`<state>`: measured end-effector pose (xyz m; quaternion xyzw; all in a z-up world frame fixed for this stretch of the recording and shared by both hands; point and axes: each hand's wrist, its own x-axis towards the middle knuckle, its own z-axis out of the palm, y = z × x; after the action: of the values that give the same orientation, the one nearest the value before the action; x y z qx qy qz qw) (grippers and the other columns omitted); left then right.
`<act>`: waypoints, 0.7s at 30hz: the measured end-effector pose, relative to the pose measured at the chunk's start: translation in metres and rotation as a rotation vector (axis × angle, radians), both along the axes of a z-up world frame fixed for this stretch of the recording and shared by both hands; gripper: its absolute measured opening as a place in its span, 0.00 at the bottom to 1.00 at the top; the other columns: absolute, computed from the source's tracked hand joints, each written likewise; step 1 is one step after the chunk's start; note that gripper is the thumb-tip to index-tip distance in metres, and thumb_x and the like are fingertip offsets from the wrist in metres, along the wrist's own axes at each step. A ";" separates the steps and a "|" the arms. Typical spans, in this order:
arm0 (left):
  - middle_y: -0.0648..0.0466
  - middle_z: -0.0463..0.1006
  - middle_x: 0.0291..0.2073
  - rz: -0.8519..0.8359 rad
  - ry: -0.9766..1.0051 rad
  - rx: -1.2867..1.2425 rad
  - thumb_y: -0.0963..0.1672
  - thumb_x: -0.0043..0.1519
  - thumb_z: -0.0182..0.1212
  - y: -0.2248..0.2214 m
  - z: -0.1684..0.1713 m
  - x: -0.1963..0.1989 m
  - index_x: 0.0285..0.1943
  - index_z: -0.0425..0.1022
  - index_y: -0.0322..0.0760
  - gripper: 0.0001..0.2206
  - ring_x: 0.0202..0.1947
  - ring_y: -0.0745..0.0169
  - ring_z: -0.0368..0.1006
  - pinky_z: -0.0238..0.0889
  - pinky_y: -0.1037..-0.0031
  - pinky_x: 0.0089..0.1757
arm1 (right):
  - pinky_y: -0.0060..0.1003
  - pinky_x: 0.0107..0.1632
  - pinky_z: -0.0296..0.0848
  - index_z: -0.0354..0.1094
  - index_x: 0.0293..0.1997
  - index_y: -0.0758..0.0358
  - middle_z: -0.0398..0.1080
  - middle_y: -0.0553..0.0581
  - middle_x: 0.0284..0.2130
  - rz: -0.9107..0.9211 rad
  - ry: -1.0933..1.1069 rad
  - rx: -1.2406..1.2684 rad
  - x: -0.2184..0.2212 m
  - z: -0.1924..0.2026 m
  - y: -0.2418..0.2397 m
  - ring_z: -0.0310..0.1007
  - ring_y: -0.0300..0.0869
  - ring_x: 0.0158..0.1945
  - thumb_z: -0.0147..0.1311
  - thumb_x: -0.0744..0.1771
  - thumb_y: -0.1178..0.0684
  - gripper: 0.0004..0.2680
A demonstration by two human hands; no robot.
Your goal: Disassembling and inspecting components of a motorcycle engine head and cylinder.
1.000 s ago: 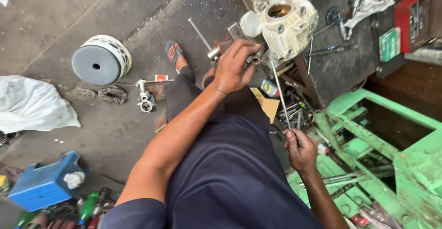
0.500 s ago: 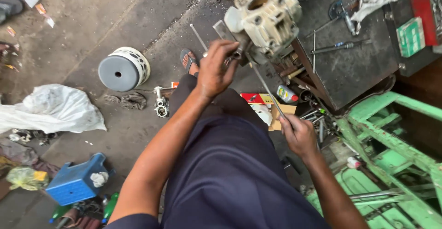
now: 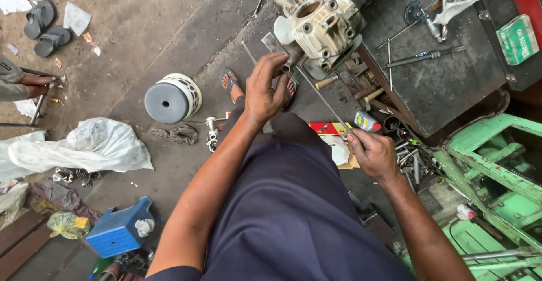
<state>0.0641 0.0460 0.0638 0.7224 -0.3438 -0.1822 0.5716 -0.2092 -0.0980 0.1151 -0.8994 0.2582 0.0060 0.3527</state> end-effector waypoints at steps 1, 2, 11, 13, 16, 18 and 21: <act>0.45 0.74 0.55 0.003 0.005 -0.004 0.35 0.65 0.63 0.000 0.000 -0.001 0.61 0.70 0.30 0.16 0.52 0.53 0.80 0.76 0.71 0.52 | 0.41 0.34 0.75 0.76 0.45 0.66 0.78 0.60 0.31 0.003 -0.002 0.007 0.000 0.000 0.002 0.80 0.49 0.31 0.56 0.69 0.52 0.08; 0.46 0.74 0.55 0.005 0.009 -0.007 0.35 0.65 0.63 0.001 -0.001 -0.001 0.61 0.70 0.31 0.16 0.52 0.53 0.81 0.76 0.71 0.52 | 0.41 0.34 0.75 0.76 0.45 0.66 0.78 0.60 0.31 0.005 -0.004 0.014 -0.001 0.000 0.004 0.80 0.49 0.32 0.56 0.69 0.52 0.08; 0.46 0.74 0.55 -0.012 -0.002 -0.021 0.35 0.65 0.62 0.004 0.000 0.000 0.61 0.70 0.31 0.15 0.51 0.53 0.81 0.76 0.71 0.51 | 0.42 0.35 0.75 0.76 0.45 0.66 0.78 0.60 0.31 -0.001 -0.010 -0.013 0.001 0.002 0.010 0.80 0.50 0.32 0.56 0.69 0.53 0.08; 0.45 0.74 0.55 -0.009 -0.005 -0.020 0.35 0.65 0.62 0.003 0.002 0.000 0.61 0.70 0.31 0.15 0.51 0.53 0.81 0.76 0.71 0.51 | 0.41 0.35 0.75 0.76 0.45 0.66 0.78 0.60 0.31 -0.011 -0.008 -0.009 -0.002 0.003 0.008 0.80 0.50 0.32 0.56 0.69 0.53 0.08; 0.46 0.75 0.54 -0.003 -0.018 -0.007 0.35 0.65 0.63 0.002 0.003 0.002 0.60 0.71 0.31 0.15 0.50 0.53 0.81 0.75 0.70 0.51 | 0.41 0.35 0.75 0.76 0.46 0.67 0.78 0.61 0.31 -0.017 -0.021 -0.013 -0.001 0.001 0.005 0.80 0.50 0.33 0.56 0.70 0.52 0.08; 0.46 0.75 0.54 0.000 -0.020 0.005 0.36 0.65 0.63 0.002 0.004 0.001 0.60 0.71 0.31 0.15 0.50 0.53 0.81 0.75 0.70 0.50 | 0.40 0.35 0.75 0.76 0.46 0.67 0.78 0.61 0.32 -0.013 -0.031 -0.020 -0.005 -0.003 0.006 0.80 0.50 0.33 0.56 0.70 0.52 0.08; 0.46 0.75 0.54 0.012 -0.038 0.008 0.36 0.65 0.64 0.002 0.005 0.001 0.60 0.71 0.31 0.15 0.51 0.53 0.80 0.75 0.70 0.51 | 0.40 0.34 0.75 0.76 0.45 0.67 0.78 0.60 0.31 0.005 -0.020 -0.035 -0.007 -0.012 0.009 0.80 0.49 0.32 0.56 0.70 0.52 0.08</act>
<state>0.0652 0.0481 0.0688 0.7301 -0.3496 -0.1663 0.5631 -0.2163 -0.0891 0.1033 -0.9062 0.2524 -0.0064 0.3392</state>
